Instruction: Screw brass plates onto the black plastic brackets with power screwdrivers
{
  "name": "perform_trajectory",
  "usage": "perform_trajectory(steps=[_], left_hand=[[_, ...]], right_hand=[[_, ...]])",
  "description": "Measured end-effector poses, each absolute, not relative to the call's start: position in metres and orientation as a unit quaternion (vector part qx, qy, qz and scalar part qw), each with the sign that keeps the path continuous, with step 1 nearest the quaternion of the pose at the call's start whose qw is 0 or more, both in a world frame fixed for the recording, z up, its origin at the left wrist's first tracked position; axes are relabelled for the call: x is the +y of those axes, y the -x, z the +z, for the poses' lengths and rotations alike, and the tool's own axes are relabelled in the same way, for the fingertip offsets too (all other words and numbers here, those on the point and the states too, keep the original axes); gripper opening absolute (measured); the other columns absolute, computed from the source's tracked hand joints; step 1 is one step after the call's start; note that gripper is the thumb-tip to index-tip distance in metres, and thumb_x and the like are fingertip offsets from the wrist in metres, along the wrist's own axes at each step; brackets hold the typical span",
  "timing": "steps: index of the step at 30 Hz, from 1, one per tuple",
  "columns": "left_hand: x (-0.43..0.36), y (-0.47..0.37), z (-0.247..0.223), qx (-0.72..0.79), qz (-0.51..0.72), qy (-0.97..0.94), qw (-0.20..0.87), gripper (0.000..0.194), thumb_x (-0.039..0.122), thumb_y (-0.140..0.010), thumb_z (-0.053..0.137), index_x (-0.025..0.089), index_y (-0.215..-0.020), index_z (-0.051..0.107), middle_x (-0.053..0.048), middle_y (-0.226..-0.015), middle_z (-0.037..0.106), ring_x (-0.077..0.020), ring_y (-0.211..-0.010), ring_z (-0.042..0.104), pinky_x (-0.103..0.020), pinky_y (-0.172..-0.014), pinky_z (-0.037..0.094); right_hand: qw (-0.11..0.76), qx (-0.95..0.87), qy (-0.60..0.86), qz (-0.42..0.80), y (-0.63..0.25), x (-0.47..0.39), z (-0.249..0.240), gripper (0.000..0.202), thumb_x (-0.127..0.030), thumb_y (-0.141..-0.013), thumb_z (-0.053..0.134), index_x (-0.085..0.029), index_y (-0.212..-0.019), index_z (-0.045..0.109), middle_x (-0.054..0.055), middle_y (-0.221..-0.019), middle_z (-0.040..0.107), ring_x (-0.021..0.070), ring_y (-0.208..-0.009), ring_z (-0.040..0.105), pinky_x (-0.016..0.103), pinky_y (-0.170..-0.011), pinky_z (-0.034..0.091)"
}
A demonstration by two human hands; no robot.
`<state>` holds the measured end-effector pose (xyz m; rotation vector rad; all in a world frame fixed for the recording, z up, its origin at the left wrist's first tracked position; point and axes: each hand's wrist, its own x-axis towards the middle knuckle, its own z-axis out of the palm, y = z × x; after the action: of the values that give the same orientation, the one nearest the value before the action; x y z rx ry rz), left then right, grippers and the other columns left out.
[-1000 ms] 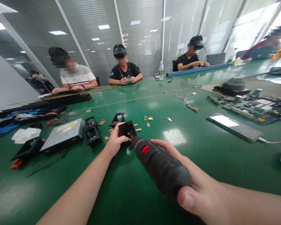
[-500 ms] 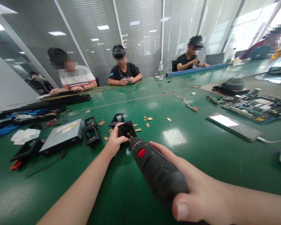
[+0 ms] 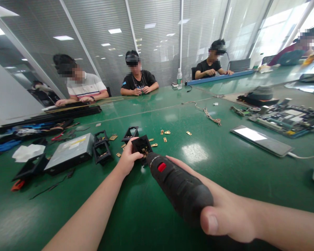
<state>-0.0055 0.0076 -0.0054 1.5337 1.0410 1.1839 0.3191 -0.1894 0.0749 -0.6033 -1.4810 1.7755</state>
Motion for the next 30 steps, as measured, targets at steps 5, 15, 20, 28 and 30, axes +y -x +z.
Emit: perform_trajectory(steps=[5,15,20,28,30], left_hand=[[0.007,0.004,-0.004,0.424,0.481,-0.609,0.467,0.074,0.028,-0.063,0.092,0.027,-0.135,0.074,-0.005,-0.123,0.086,-0.0386,-0.120,0.080,-0.053,-0.109,0.066],[0.006,0.003,-0.002,0.427,0.468,-0.622,0.460,0.074,0.030,-0.065,0.088,0.029,-0.137,0.071,-0.005,-0.124,0.082,-0.0395,-0.122,0.077,-0.052,-0.110,0.062],[0.004,0.003,0.000,0.432,0.465,-0.623,0.456,0.076,0.030,-0.064,0.087,0.030,-0.138,0.072,-0.005,-0.124,0.082,-0.0398,-0.124,0.076,-0.053,-0.111,0.062],[0.000,0.005,0.001,0.441,0.464,-0.616,0.459,0.073,0.029,-0.065,0.088,0.030,-0.136,0.074,-0.004,-0.119,0.083,-0.0384,-0.118,0.078,-0.053,-0.107,0.065],[0.000,0.006,0.000,0.442,0.464,-0.611,0.465,0.074,0.029,-0.065,0.089,0.030,-0.137,0.073,-0.004,-0.121,0.084,-0.0392,-0.119,0.079,-0.054,-0.108,0.065]], right_hand=[[0.382,-0.583,0.224,0.681,-0.319,-0.189,0.079,0.126,-0.073,-0.099,0.109,-0.022,-0.199,0.053,0.024,-0.179,0.076,0.0525,-0.165,0.073,0.066,-0.137,0.061],[0.340,-0.605,0.270,0.668,-0.323,-0.186,0.074,0.164,-0.121,-0.087,0.087,-0.024,-0.209,0.034,0.027,-0.179,0.071,0.0376,-0.124,0.083,0.051,-0.104,0.074],[0.319,-0.585,0.236,0.707,-0.323,-0.183,0.066,0.167,-0.116,-0.087,0.094,-0.027,-0.210,0.025,0.014,-0.134,0.076,0.0214,-0.083,0.069,0.035,-0.071,0.061],[0.334,-0.578,0.201,0.717,-0.318,-0.180,0.053,0.164,-0.097,-0.094,0.102,-0.023,-0.211,0.014,0.011,-0.127,0.073,0.0208,-0.084,0.069,0.034,-0.073,0.058],[0.340,-0.576,0.203,0.716,-0.318,-0.179,0.054,0.163,-0.095,-0.094,0.103,-0.027,-0.212,0.014,0.011,-0.128,0.075,0.0205,-0.085,0.070,0.033,-0.073,0.058]])
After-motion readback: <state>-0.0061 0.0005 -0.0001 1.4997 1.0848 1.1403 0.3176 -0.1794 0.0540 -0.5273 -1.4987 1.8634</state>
